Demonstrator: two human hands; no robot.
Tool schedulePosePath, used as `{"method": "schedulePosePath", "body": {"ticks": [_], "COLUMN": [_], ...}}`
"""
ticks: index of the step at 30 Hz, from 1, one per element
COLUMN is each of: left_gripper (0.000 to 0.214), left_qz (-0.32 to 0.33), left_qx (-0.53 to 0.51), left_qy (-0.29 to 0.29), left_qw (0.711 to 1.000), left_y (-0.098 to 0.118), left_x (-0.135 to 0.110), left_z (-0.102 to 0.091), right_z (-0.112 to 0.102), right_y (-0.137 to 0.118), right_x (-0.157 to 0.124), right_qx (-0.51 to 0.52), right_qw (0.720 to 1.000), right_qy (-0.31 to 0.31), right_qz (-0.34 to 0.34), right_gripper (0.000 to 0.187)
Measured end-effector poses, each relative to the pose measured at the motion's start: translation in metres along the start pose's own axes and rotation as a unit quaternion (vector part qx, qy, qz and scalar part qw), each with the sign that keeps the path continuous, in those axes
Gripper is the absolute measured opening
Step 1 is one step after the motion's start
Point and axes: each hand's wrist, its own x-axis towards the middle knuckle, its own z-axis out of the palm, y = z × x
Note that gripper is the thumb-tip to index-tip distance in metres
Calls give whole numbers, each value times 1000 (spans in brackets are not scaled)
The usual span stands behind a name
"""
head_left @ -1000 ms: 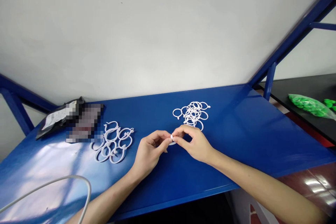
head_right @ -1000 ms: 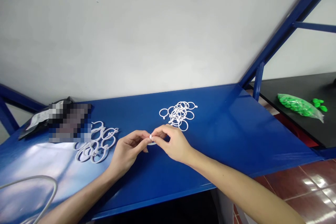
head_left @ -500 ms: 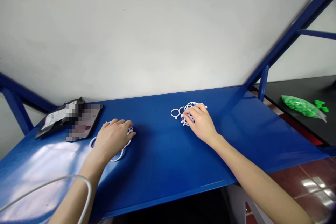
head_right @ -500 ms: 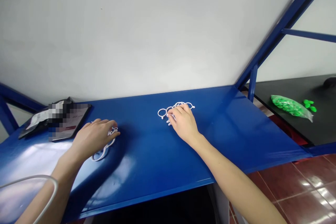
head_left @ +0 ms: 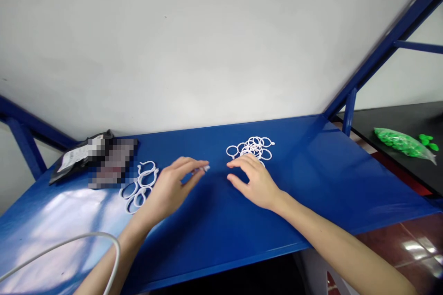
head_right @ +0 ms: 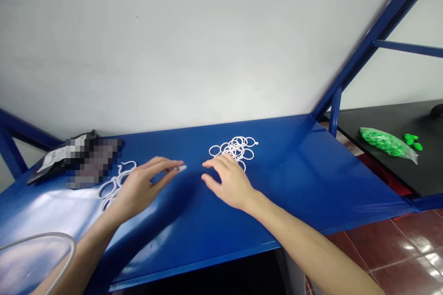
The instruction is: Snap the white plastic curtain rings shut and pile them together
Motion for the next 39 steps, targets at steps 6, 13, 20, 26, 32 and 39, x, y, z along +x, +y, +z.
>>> {"method": "schedulePosePath", "body": {"ticks": [6, 13, 20, 26, 32, 39], "left_gripper": [17, 24, 23, 25, 24, 17], "left_qz": [-59, -172, -182, -176, -165, -155], "left_qx": [-258, -389, -368, -346, -311, -329], "left_qy": [-74, -47, -40, -42, -31, 2], "left_qw": [961, 904, 911, 921, 935, 931], "left_y": [27, 21, 20, 20, 19, 21], "left_x": [-9, -6, -9, -9, -10, -14], "left_z": [29, 40, 45, 46, 48, 52], "right_z": [6, 6, 7, 6, 8, 11], "right_y": [-17, -17, -16, -16, -16, -15], "right_x": [-6, -6, -5, -4, -5, -8], "right_qx": [141, 232, 247, 251, 261, 284], "right_qw": [984, 957, 954, 952, 949, 944], "right_qy": [-85, -50, -50, -57, -57, -50], "right_qz": [74, 165, 163, 166, 170, 159], "right_gripper": [12, 8, 9, 9, 7, 4]}}
